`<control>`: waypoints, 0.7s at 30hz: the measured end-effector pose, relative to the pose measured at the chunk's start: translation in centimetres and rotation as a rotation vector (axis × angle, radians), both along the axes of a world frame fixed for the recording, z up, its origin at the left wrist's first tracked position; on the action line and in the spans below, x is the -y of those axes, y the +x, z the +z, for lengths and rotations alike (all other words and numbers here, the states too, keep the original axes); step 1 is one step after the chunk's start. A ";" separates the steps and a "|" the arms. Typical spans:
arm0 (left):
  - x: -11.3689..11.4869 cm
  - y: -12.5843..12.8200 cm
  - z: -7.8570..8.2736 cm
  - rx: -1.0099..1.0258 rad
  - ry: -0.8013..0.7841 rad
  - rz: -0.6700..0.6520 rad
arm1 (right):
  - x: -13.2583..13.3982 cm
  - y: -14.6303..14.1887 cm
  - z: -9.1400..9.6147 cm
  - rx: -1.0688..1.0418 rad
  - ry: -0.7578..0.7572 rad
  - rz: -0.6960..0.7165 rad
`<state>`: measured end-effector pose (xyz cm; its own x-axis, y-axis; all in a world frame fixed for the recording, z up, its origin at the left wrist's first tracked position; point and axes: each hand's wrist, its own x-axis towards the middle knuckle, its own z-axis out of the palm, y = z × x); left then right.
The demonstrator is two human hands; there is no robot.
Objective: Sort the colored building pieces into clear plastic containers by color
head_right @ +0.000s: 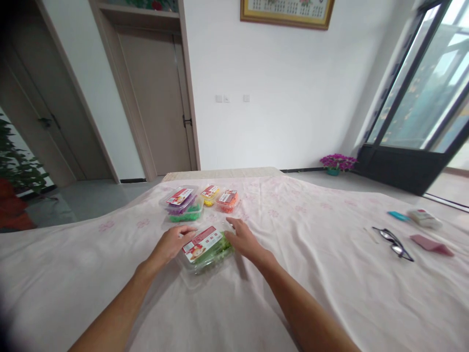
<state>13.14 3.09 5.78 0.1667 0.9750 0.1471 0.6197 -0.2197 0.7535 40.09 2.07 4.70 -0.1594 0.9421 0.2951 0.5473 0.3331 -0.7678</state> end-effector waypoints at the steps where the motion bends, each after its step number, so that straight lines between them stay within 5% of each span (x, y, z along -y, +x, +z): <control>1: -0.1 0.2 0.3 -0.021 -0.004 -0.011 | -0.1 0.2 0.1 -0.003 -0.018 -0.008; 6: -0.9 1.2 1.0 -0.078 0.005 -0.078 | 0.2 0.8 1.4 -0.071 -0.207 -0.001; 13: -2.3 1.6 -0.1 -0.029 -0.032 -0.121 | 1.4 0.9 3.4 -0.150 -0.427 0.124; 21: -3.0 1.9 -0.9 0.022 -0.054 -0.108 | 1.2 2.3 4.3 0.148 -0.494 0.170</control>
